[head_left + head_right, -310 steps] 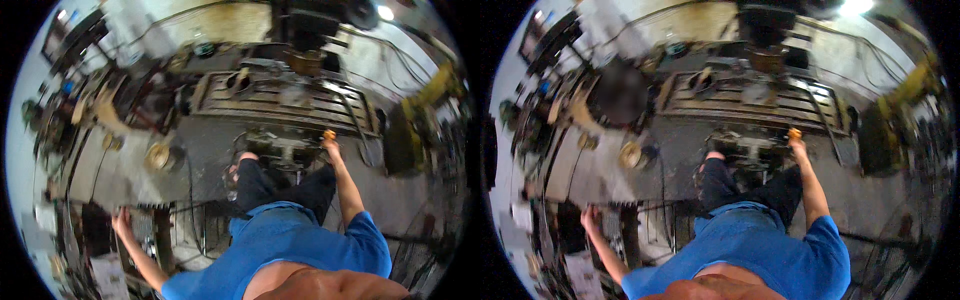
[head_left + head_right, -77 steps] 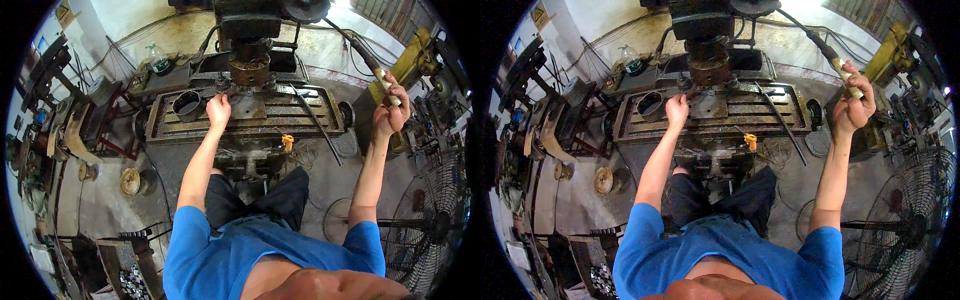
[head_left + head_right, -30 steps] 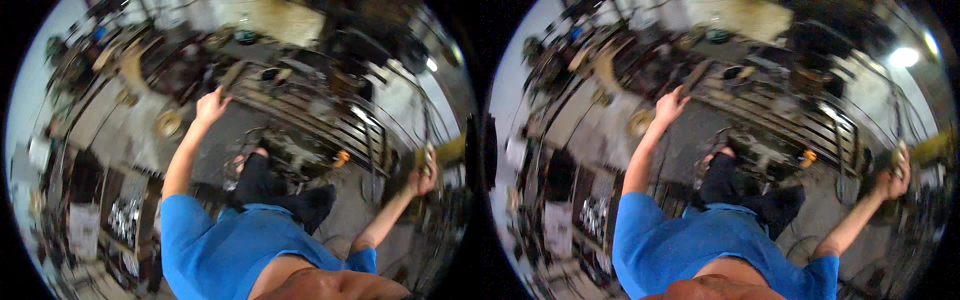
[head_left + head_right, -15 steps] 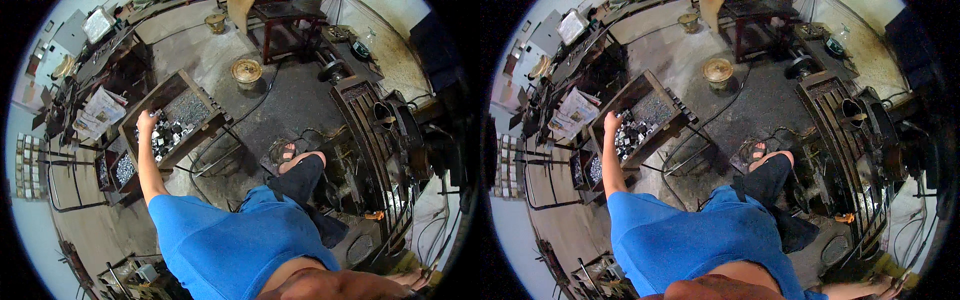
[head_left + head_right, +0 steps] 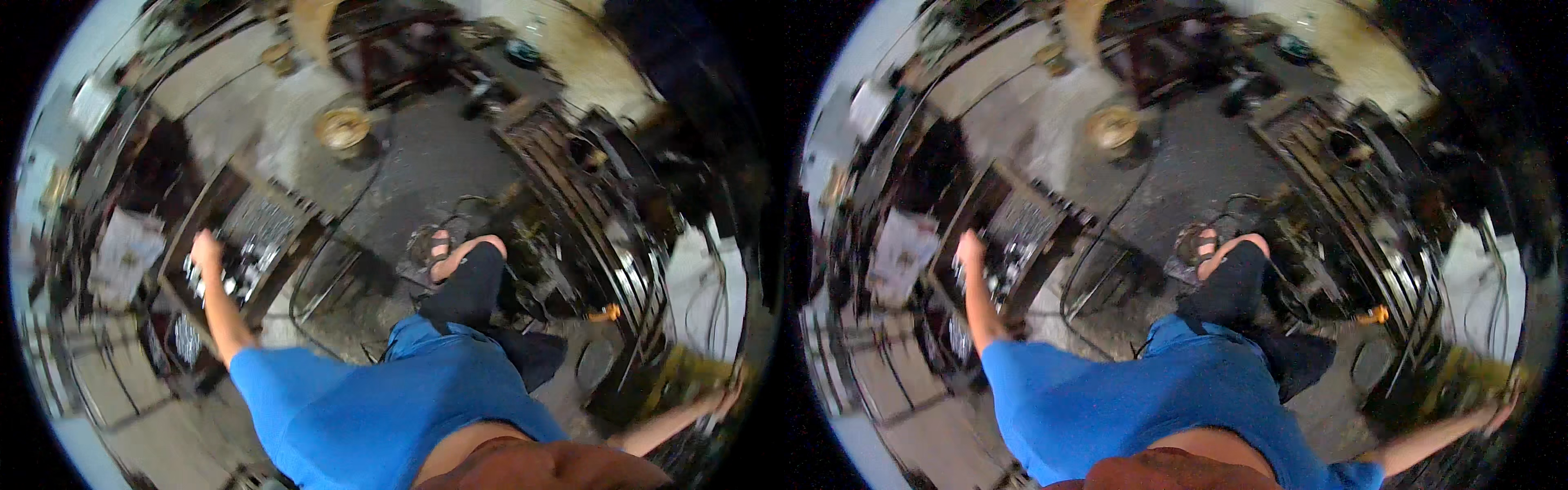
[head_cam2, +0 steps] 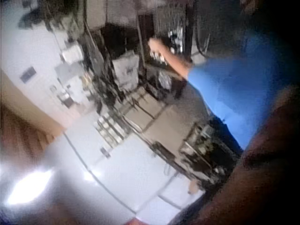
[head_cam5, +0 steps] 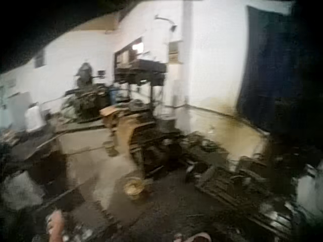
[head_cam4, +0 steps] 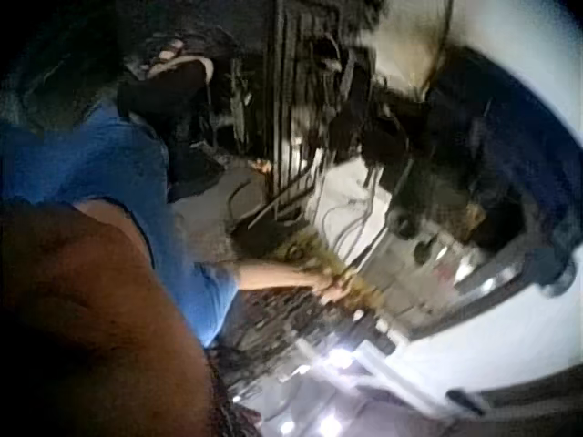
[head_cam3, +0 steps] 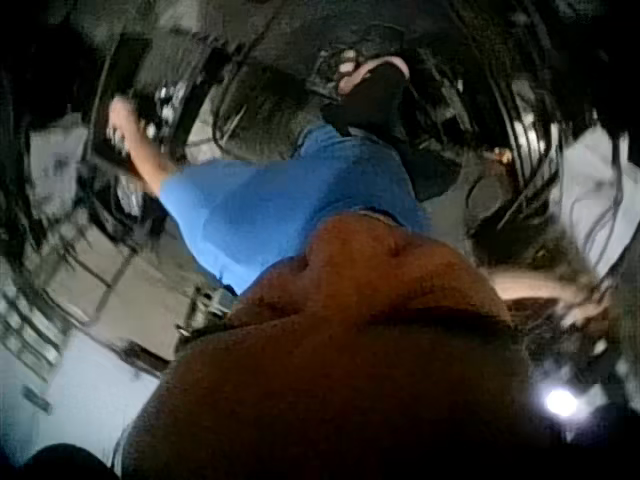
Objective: The person uses a milling machine to process small metal parts, picking them from a container, securing them in the machine, and operating the controls.
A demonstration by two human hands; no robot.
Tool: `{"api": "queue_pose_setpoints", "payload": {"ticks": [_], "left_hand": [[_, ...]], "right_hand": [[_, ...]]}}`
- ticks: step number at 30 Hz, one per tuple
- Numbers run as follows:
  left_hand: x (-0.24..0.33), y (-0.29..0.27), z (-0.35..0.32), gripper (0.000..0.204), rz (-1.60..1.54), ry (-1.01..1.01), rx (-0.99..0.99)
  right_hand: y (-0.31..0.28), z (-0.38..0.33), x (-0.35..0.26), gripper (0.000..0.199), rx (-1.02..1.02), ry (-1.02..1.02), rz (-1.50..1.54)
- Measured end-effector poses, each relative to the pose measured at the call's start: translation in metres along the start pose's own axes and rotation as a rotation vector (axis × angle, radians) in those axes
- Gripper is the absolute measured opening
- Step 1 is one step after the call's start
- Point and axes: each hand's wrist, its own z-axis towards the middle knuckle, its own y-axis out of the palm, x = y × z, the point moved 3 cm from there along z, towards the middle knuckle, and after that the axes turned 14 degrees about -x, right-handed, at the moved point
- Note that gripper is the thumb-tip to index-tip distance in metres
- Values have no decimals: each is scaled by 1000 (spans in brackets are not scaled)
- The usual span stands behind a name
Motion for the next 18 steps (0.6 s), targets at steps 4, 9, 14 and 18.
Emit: {"api": "queue_pose_setpoints", "payload": {"ticks": [4, 9, 14, 18], "left_hand": [[4, -23, -27, 27, -30, -22, 39], [28, -23, 32, 18, -1423, 285, -68], [186, -151, -45, 24, -1800, 821, -415], [273, -179, -70, 28, -1754, 1052, -476]], "right_hand": [[17, 32, -76, 38, 290, 524, 530], [-29, 56, -74, 24, 493, 261, 609], [-75, 99, -59, 34, 380, 116, 650], [-53, 58, -99, 39, 653, 190, 568]]}}
